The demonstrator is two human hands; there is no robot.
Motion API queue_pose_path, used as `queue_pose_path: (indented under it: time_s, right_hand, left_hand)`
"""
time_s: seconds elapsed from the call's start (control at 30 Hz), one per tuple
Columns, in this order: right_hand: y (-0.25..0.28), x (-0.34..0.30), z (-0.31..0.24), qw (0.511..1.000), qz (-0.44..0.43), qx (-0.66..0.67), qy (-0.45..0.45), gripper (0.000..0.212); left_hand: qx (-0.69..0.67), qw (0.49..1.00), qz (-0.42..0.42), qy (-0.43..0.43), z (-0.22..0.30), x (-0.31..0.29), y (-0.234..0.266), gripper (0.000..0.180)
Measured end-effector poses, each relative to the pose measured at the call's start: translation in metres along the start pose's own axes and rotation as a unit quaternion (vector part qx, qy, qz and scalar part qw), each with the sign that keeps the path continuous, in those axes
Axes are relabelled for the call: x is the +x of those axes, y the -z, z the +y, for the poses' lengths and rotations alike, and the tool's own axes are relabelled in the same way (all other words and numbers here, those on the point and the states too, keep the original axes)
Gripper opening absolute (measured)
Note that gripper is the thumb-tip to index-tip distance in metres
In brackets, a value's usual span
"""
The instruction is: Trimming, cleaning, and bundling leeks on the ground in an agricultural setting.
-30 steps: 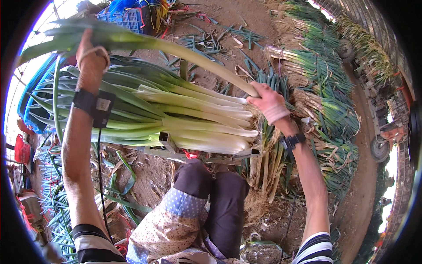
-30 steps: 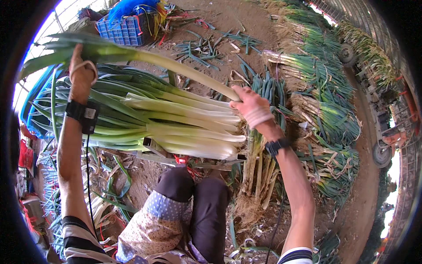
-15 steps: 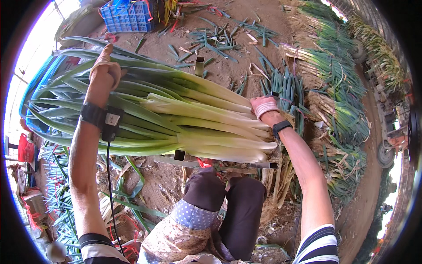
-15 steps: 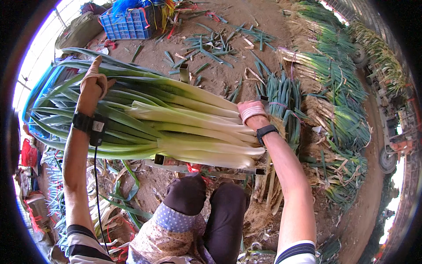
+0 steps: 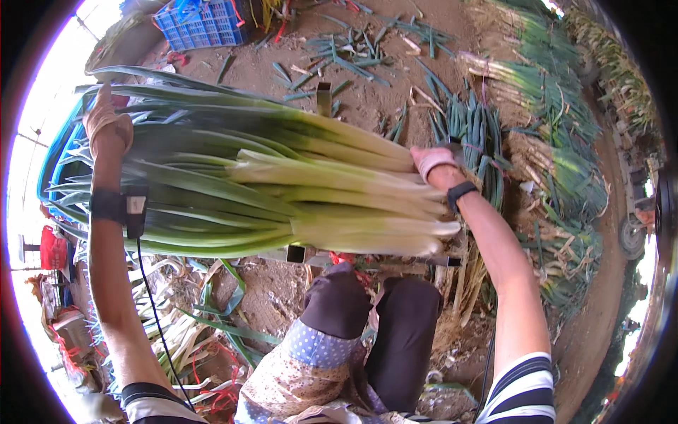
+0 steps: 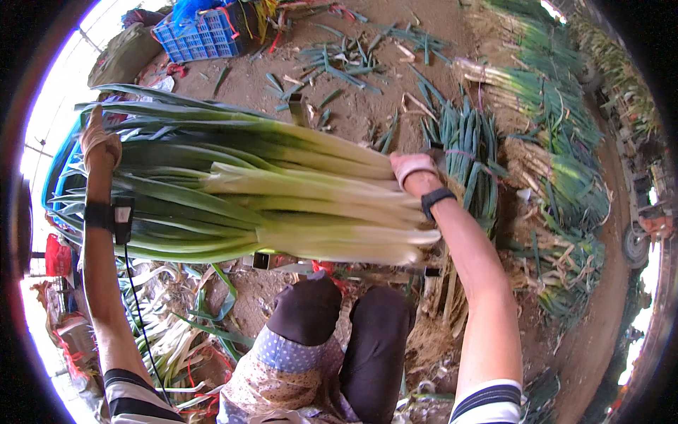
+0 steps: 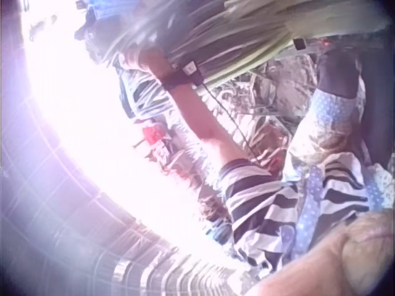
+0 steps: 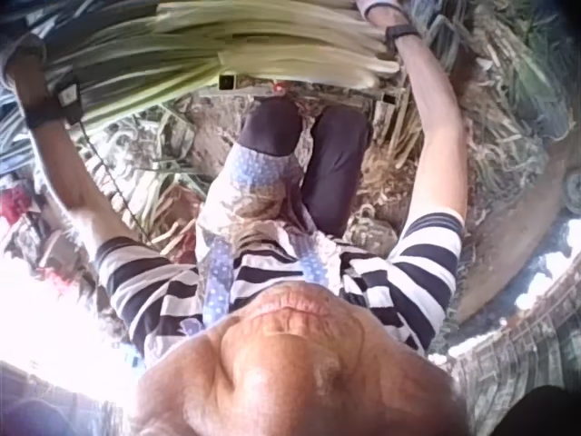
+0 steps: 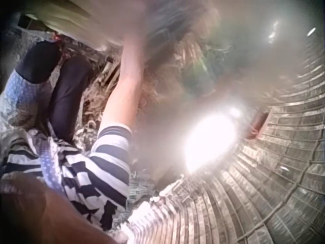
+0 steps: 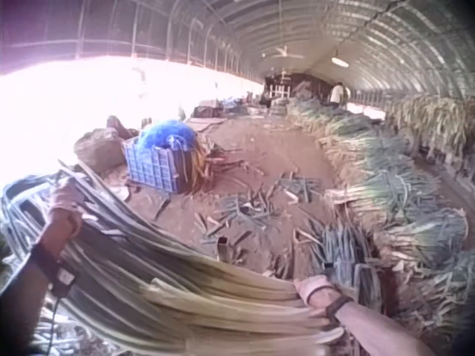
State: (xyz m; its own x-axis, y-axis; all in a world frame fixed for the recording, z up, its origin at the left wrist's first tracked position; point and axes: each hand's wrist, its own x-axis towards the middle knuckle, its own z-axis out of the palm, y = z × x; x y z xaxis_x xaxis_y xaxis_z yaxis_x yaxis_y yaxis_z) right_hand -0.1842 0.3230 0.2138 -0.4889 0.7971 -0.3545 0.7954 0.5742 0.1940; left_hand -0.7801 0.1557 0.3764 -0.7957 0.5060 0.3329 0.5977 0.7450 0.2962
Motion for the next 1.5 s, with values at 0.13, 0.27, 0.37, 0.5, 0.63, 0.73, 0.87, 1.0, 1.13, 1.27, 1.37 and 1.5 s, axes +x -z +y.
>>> queue_pose_path:
  time_s: [0.13,0.27,0.37,0.5,0.63,0.73,0.87,1.0,1.13,1.27,1.37,1.5]
  right_hand:
    - [0.012,-0.004,0.004,0.998,-0.043,0.037,-0.016,0.024]
    - [0.036,-0.028,-0.002,0.981,-0.072,0.154,-0.095,0.047]
    - [0.047,-0.062,-0.017,0.982,0.008,0.164,-0.097,0.059]
    - [0.041,-0.103,-0.049,0.99,0.074,0.114,-0.03,0.055]
    - [0.037,-0.105,-0.052,0.99,0.07,0.124,-0.012,0.046]
    - [0.03,-0.109,-0.038,0.974,0.124,0.189,0.019,0.041]
    - [0.052,-0.129,-0.04,0.934,0.305,0.184,0.009,0.04]
    - [0.057,-0.127,-0.044,0.92,0.359,0.146,-0.059,0.039]
    - [0.034,-0.125,-0.081,0.896,0.4,0.19,-0.032,0.038]
    - [0.002,-0.112,-0.081,0.878,0.379,0.288,-0.05,0.038]
    - [0.034,-0.122,-0.075,0.84,0.447,0.283,-0.119,0.036]
    - [0.032,-0.091,-0.054,0.838,0.444,0.298,-0.107,0.032]
  left_hand:
    - [-0.248,0.93,0.024,-0.272,0.092,-0.097,0.05,0.044]
    - [0.012,0.837,-0.24,-0.492,0.142,-0.183,0.044,0.057]
    - [0.097,0.766,-0.302,-0.559,0.137,-0.202,0.02,0.065]
    - [0.136,0.761,-0.313,-0.552,0.153,-0.207,0.027,0.061]
    - [0.144,0.749,-0.33,-0.556,0.17,-0.217,0.037,0.05]
    - [0.186,0.731,-0.366,-0.545,0.182,-0.216,0.04,0.04]
    - [0.162,0.793,-0.368,-0.458,0.198,-0.192,0.061,0.036]
    - [0.101,0.736,-0.233,-0.628,0.202,-0.212,0.044,0.055]
    - [0.095,0.729,-0.274,-0.62,0.176,-0.218,0.005,0.054]
    - [0.135,0.721,-0.277,-0.62,0.2,-0.232,0.033,0.047]
    - [0.119,0.758,-0.162,-0.621,0.227,-0.227,0.07,0.049]
    - [0.138,0.735,-0.131,-0.651,0.221,-0.197,0.033,0.049]
